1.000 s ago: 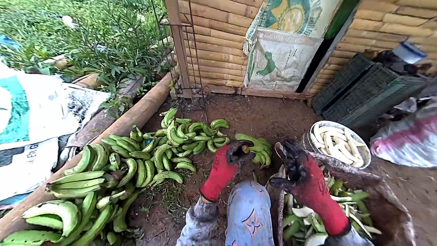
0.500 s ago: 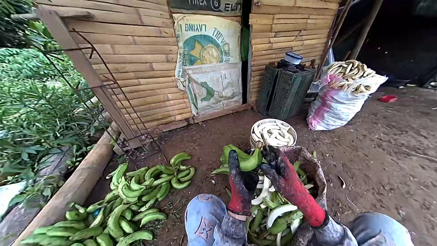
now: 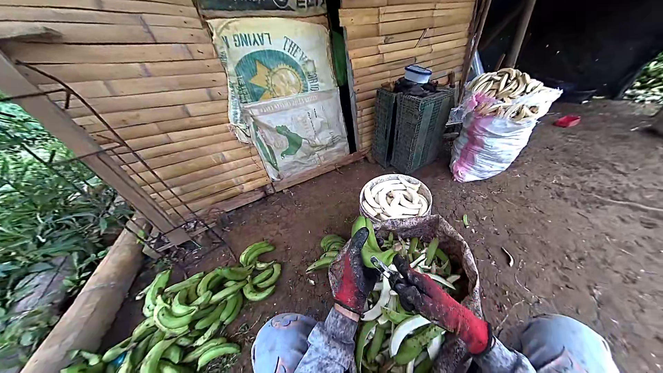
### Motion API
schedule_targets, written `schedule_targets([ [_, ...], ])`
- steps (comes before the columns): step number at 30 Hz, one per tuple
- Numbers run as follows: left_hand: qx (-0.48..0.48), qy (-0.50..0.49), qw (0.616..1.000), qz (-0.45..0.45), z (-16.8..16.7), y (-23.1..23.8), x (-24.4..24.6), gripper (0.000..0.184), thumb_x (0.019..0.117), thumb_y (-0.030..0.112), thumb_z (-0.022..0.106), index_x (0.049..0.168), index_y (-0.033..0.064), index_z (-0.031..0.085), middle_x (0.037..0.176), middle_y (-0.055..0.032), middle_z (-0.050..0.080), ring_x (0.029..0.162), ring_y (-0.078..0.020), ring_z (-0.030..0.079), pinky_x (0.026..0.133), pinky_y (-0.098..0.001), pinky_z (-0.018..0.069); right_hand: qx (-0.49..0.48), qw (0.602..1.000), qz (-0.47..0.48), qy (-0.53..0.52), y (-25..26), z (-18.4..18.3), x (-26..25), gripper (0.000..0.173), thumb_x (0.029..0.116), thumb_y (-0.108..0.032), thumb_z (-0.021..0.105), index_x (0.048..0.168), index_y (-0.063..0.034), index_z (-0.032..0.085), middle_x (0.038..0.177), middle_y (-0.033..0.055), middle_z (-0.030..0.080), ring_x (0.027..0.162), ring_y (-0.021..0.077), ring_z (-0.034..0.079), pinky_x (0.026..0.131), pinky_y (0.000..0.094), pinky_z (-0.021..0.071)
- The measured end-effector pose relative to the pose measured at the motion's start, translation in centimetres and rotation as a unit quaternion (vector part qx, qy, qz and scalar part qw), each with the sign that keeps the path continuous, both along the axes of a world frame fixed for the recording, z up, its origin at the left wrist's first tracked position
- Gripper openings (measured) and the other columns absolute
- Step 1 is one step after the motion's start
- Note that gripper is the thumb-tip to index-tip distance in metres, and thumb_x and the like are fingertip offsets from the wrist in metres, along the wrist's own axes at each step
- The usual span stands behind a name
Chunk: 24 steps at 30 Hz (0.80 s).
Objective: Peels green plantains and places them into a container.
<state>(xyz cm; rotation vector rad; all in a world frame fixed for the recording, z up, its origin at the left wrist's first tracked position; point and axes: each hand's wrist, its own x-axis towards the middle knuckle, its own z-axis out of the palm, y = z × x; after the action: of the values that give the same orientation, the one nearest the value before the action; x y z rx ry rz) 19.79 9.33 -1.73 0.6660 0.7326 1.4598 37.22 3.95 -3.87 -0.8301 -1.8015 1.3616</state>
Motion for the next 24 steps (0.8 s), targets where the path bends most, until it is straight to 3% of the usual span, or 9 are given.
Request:
schedule_targets([
  [2, 0.011, 0.047, 0.999, -0.002, -0.5, -0.1, 0.3, 0.034, 0.1077, 0.025, 0.04, 0.124, -0.0022, 0.053, 0.089, -0.0115, 0.066, 0.072, -0.0197, 0.068, 0.066, -0.0356, 0.0611, -0.092, 0.993, 0.034, 0.062, 0.1, -0.1, 0.5, 0.04, 0.1032, -0.035, 0.052, 0.134, -0.0097, 0.047, 0.071, -0.0107, 0.05, 0.055, -0.001, 0.045, 0.052, 0.0178, 0.0408],
  [6, 0.045, 0.199, 0.971, 0.124, -0.5, -1.3, 1.6, 0.042, 0.1022, 0.019, 0.054, 0.135, -0.0065, 0.048, 0.104, -0.0089, 0.067, 0.089, -0.0102, 0.068, 0.081, -0.0276, 0.0587, -0.141, 0.982, -0.019, 0.12, 0.6, -1.1, 0.3, 0.014, 0.1032, -0.029, 0.05, 0.106, -0.0169, 0.057, 0.066, -0.0137, 0.05, 0.053, -0.0032, 0.045, 0.049, 0.0143, 0.0385],
  [8, 0.069, 0.229, 0.96, 0.142, -0.7, -1.1, 1.2, 0.053, 0.0995, 0.021, 0.057, 0.141, -0.0087, 0.043, 0.113, -0.0106, 0.065, 0.097, -0.0105, 0.067, 0.089, -0.028, 0.0579, -0.147, 0.98, -0.035, 0.132, 0.7, -1.5, -0.2, 0.013, 0.1039, -0.027, 0.049, 0.102, -0.0163, 0.056, 0.066, -0.0129, 0.05, 0.053, -0.0024, 0.045, 0.05, 0.015, 0.0384],
  [10, 0.052, 0.159, 0.979, 0.113, -0.5, -0.4, 0.7, 0.041, 0.1026, 0.023, 0.051, 0.131, -0.0062, 0.05, 0.101, -0.0126, 0.069, 0.086, -0.0176, 0.07, 0.079, -0.0345, 0.0614, -0.143, 0.98, 0.013, 0.135, 0.9, -1.2, 0.3, 0.013, 0.104, -0.029, 0.05, 0.106, -0.0178, 0.054, 0.066, -0.0134, 0.049, 0.053, -0.0029, 0.044, 0.048, 0.0143, 0.0359],
  [14, -0.003, 0.024, 1.0, -0.015, -0.1, 0.0, -0.9, 0.037, 0.1091, 0.026, 0.037, 0.123, -0.0017, 0.056, 0.094, -0.0149, 0.069, 0.077, -0.0238, 0.071, 0.069, -0.0395, 0.0622, -0.143, 0.978, 0.08, 0.13, 0.7, -0.6, 1.0, 0.05, 0.1045, -0.03, 0.052, 0.147, -0.0074, 0.042, 0.077, -0.0133, 0.054, 0.059, -0.0037, 0.047, 0.053, 0.0138, 0.0409],
  [19, 0.039, 0.097, 0.989, 0.102, -1.2, -0.9, 0.5, 0.032, 0.1051, 0.021, 0.046, 0.124, -0.0046, 0.053, 0.093, -0.0117, 0.069, 0.078, -0.0171, 0.07, 0.072, -0.0342, 0.0618, -0.15, 0.978, 0.024, 0.144, 0.7, -1.2, 0.4, 0.016, 0.1037, -0.031, 0.051, 0.11, -0.0176, 0.056, 0.063, -0.0137, 0.05, 0.05, -0.0034, 0.044, 0.046, 0.0139, 0.036],
  [21, 0.124, 0.271, 0.94, 0.165, -1.2, -1.9, 0.9, 0.047, 0.0977, 0.014, 0.056, 0.135, -0.0114, 0.046, 0.115, -0.0121, 0.065, 0.102, -0.0092, 0.066, 0.091, -0.0249, 0.0557, -0.138, 0.979, -0.054, 0.138, 0.8, -1.8, -0.7, 0.013, 0.1046, -0.024, 0.048, 0.104, -0.0148, 0.057, 0.065, -0.0119, 0.051, 0.052, -0.0019, 0.046, 0.049, 0.0151, 0.0387],
  [22, 0.203, 0.401, 0.875, 0.178, -1.4, -2.2, 0.5, 0.058, 0.092, 0.015, 0.064, 0.139, -0.0154, 0.046, 0.128, -0.0198, 0.062, 0.117, -0.0151, 0.062, 0.104, -0.0285, 0.0495, -0.139, 0.98, -0.089, 0.114, 1.0, -2.0, -1.1, 0.016, 0.1059, -0.02, 0.047, 0.111, -0.0099, 0.059, 0.068, -0.0096, 0.052, 0.054, -0.0002, 0.047, 0.052, 0.0168, 0.0415],
  [24, 0.348, 0.604, 0.68, 0.228, -1.8, -1.8, -0.4, 0.072, 0.0803, 0.036, 0.072, 0.133, -0.0107, 0.059, 0.122, -0.0305, 0.066, 0.115, -0.0409, 0.065, 0.101, -0.0538, 0.0489, -0.163, 0.977, -0.124, 0.053, 1.5, -2.1, -1.3, 0.02, 0.1079, -0.019, 0.047, 0.117, -0.0063, 0.06, 0.07, -0.0069, 0.055, 0.055, 0.0014, 0.05, 0.053, 0.018, 0.0436],
])
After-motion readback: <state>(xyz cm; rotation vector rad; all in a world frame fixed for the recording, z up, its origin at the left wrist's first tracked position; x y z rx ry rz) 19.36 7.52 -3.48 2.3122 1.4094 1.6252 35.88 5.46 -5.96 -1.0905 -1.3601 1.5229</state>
